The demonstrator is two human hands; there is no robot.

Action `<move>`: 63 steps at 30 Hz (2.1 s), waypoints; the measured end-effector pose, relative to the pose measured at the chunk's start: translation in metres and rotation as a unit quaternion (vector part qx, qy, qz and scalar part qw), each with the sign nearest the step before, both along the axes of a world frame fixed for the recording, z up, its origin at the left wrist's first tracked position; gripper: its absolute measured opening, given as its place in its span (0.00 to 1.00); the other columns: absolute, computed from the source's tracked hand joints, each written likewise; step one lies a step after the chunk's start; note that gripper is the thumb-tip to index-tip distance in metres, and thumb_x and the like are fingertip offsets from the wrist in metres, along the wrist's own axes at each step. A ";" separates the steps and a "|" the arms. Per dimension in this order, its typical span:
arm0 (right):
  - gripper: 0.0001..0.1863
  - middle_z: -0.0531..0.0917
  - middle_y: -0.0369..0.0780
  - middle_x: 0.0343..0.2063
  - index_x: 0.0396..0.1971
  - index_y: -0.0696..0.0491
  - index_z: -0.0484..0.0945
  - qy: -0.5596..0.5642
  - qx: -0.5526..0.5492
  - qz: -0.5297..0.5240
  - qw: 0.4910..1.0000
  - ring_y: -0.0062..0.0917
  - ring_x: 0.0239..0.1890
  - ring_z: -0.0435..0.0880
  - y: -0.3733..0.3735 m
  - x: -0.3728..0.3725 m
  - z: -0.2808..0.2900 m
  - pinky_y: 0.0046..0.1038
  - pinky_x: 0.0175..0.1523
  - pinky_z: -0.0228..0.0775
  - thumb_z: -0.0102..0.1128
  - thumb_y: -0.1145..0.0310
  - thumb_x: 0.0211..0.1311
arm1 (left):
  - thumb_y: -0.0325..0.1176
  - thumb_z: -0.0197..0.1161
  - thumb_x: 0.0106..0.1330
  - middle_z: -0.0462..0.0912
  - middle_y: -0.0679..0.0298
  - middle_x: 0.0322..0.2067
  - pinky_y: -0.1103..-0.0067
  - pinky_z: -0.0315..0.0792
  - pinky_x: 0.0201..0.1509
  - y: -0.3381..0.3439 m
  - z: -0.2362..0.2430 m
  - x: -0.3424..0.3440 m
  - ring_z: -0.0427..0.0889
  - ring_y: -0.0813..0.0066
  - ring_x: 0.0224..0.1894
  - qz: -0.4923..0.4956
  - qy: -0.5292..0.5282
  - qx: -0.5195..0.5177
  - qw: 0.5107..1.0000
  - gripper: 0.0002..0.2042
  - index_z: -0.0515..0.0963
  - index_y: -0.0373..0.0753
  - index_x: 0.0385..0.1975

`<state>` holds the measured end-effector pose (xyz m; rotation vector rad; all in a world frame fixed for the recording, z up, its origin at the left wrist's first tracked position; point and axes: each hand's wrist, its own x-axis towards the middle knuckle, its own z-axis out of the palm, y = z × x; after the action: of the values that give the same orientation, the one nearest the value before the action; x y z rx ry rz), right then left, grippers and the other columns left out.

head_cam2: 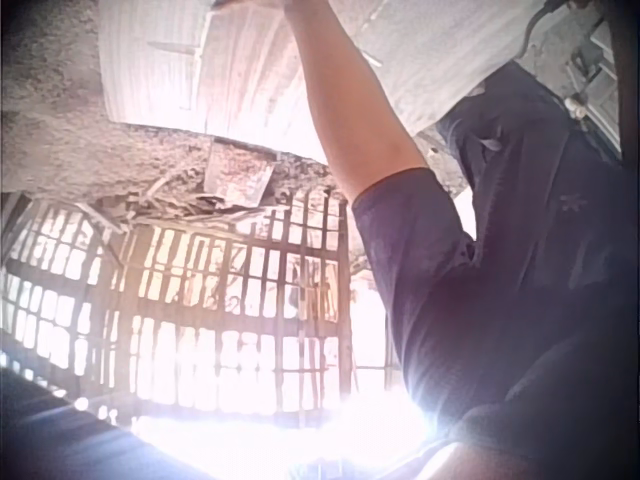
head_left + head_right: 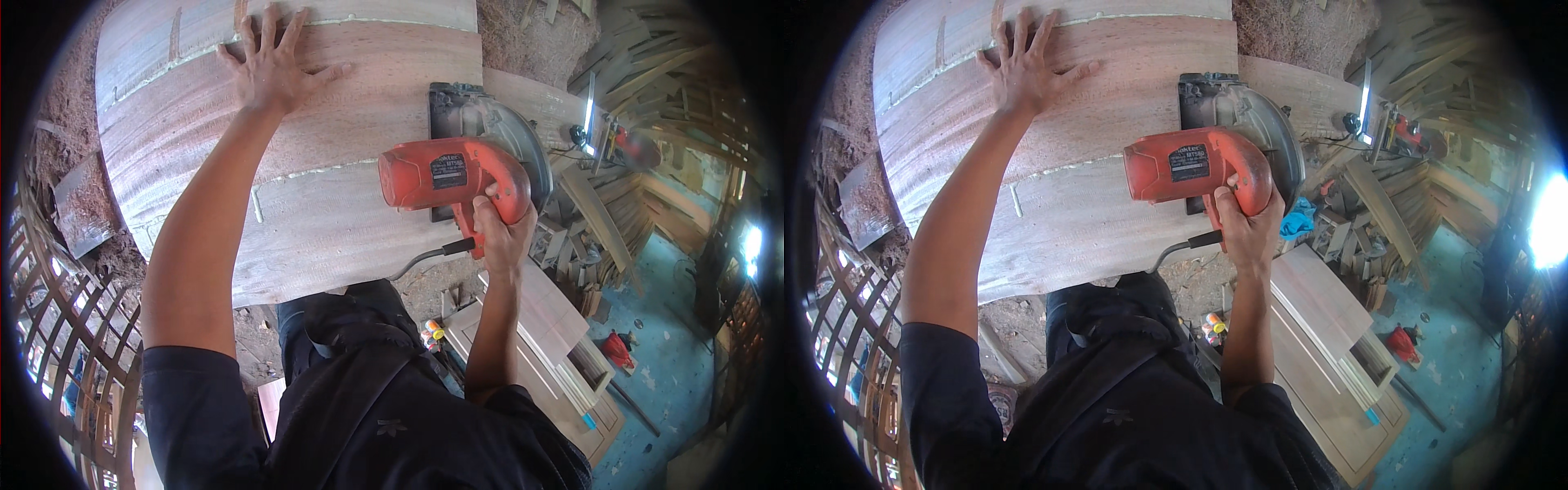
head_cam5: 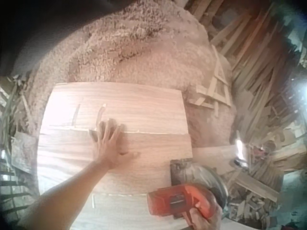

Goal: Measure and cut a wooden panel using a circular saw and hand tools.

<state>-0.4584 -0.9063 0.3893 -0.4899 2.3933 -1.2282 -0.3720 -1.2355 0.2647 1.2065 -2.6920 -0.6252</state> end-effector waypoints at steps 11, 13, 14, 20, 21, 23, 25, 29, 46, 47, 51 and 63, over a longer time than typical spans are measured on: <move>0.06 0.81 0.34 0.30 0.36 0.59 0.79 -0.025 0.002 -0.036 0.999 0.15 0.31 0.78 -0.021 -0.004 0.007 0.22 0.39 0.73 0.65 0.78 0.59 | 0.89 0.54 0.42 0.46 0.65 0.80 0.32 0.36 0.76 -0.005 -0.044 0.002 0.40 0.53 0.81 0.011 -0.090 -0.118 0.989 0.58 0.54 0.70 0.77; 0.06 0.81 0.34 0.30 0.36 0.59 0.79 -0.032 0.000 -0.042 0.999 0.15 0.31 0.78 -0.023 -0.005 0.006 0.23 0.39 0.73 0.65 0.78 0.59 | 0.89 0.52 0.43 0.47 0.65 0.80 0.34 0.39 0.77 -0.005 -0.042 0.003 0.40 0.53 0.81 0.011 -0.085 -0.124 0.989 0.57 0.56 0.68 0.77; 0.06 0.81 0.33 0.30 0.36 0.59 0.79 -0.023 0.002 -0.037 0.999 0.15 0.31 0.78 -0.022 -0.006 0.004 0.23 0.39 0.73 0.65 0.78 0.58 | 0.89 0.52 0.43 0.47 0.65 0.80 0.34 0.39 0.77 -0.005 -0.041 0.003 0.40 0.53 0.81 0.010 -0.085 -0.125 0.988 0.57 0.56 0.68 0.77; 0.09 0.79 0.33 0.26 0.41 0.55 0.77 0.007 0.007 -0.003 1.000 0.13 0.22 0.73 -0.029 -0.009 0.001 0.20 0.27 0.65 0.62 0.81 0.62 | 0.89 0.53 0.44 0.46 0.65 0.80 0.33 0.37 0.76 -0.005 -0.046 0.006 0.38 0.53 0.82 0.014 -0.076 -0.120 0.990 0.57 0.55 0.68 0.77; 0.09 0.79 0.33 0.26 0.41 0.55 0.77 0.008 0.003 0.000 1.000 0.13 0.22 0.73 -0.031 -0.010 0.001 0.20 0.27 0.65 0.62 0.81 0.62 | 0.88 0.53 0.44 0.46 0.65 0.80 0.33 0.37 0.76 -0.005 -0.045 0.006 0.38 0.53 0.82 0.012 -0.077 -0.115 0.990 0.57 0.55 0.68 0.77; 0.09 0.79 0.33 0.26 0.41 0.56 0.77 0.010 0.003 0.000 1.000 0.13 0.22 0.73 -0.029 -0.014 -0.001 0.20 0.26 0.65 0.62 0.81 0.62 | 0.88 0.53 0.44 0.46 0.65 0.80 0.33 0.37 0.76 -0.004 -0.043 0.005 0.37 0.53 0.82 0.009 -0.078 -0.111 0.991 0.57 0.55 0.68 0.77; 0.09 0.79 0.33 0.26 0.41 0.56 0.77 0.010 0.004 0.000 1.000 0.13 0.22 0.73 -0.033 -0.015 -0.001 0.20 0.26 0.65 0.61 0.81 0.62 | 0.88 0.53 0.45 0.45 0.65 0.80 0.33 0.36 0.76 -0.004 -0.042 0.005 0.37 0.53 0.82 0.005 -0.073 -0.105 0.992 0.56 0.54 0.68 0.77; 0.07 0.82 0.34 0.29 0.35 0.59 0.80 -0.002 0.007 -0.055 0.998 0.16 0.31 0.79 -0.043 -0.015 0.004 0.23 0.39 0.73 0.65 0.77 0.57 | 0.87 0.53 0.46 0.45 0.64 0.80 0.33 0.35 0.76 -0.007 -0.038 0.004 0.37 0.52 0.82 0.003 -0.086 -0.102 0.991 0.56 0.54 0.68 0.77; 0.07 0.79 0.34 0.23 0.38 0.57 0.78 0.045 0.035 -0.022 0.998 0.13 0.20 0.72 -0.061 -0.025 0.005 0.20 0.25 0.64 0.62 0.80 0.62 | 0.91 0.47 0.44 0.38 0.58 0.81 0.30 0.29 0.74 -0.010 -0.038 0.004 0.32 0.45 0.81 -0.025 -0.092 -0.067 0.993 0.61 0.47 0.64 0.79; 0.07 0.79 0.34 0.23 0.38 0.57 0.78 0.044 0.037 -0.028 0.998 0.13 0.20 0.72 -0.063 -0.025 0.004 0.20 0.25 0.64 0.62 0.79 0.62 | 0.91 0.47 0.44 0.38 0.58 0.81 0.30 0.29 0.74 -0.010 -0.038 0.005 0.32 0.45 0.81 -0.029 -0.092 -0.067 0.993 0.61 0.47 0.64 0.79; 0.06 0.79 0.33 0.23 0.38 0.57 0.78 0.044 0.033 -0.025 0.998 0.13 0.20 0.73 -0.062 -0.030 0.002 0.20 0.25 0.64 0.63 0.79 0.62 | 0.90 0.49 0.45 0.38 0.55 0.80 0.29 0.28 0.73 -0.011 -0.039 0.005 0.31 0.43 0.81 -0.032 -0.070 -0.068 0.995 0.61 0.49 0.62 0.79; 0.07 0.83 0.35 0.28 0.35 0.59 0.80 0.011 0.041 -0.046 0.998 0.17 0.31 0.80 -0.083 -0.037 0.010 0.24 0.40 0.74 0.66 0.76 0.57 | 0.90 0.47 0.46 0.37 0.52 0.80 0.26 0.29 0.70 -0.012 -0.039 0.007 0.30 0.40 0.80 -0.038 -0.059 -0.064 0.995 0.61 0.49 0.59 0.79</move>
<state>-0.4952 -0.9889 0.3988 -0.3724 2.4978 -1.1633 -0.3653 -1.2480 0.2253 1.1467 -2.8382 -0.3936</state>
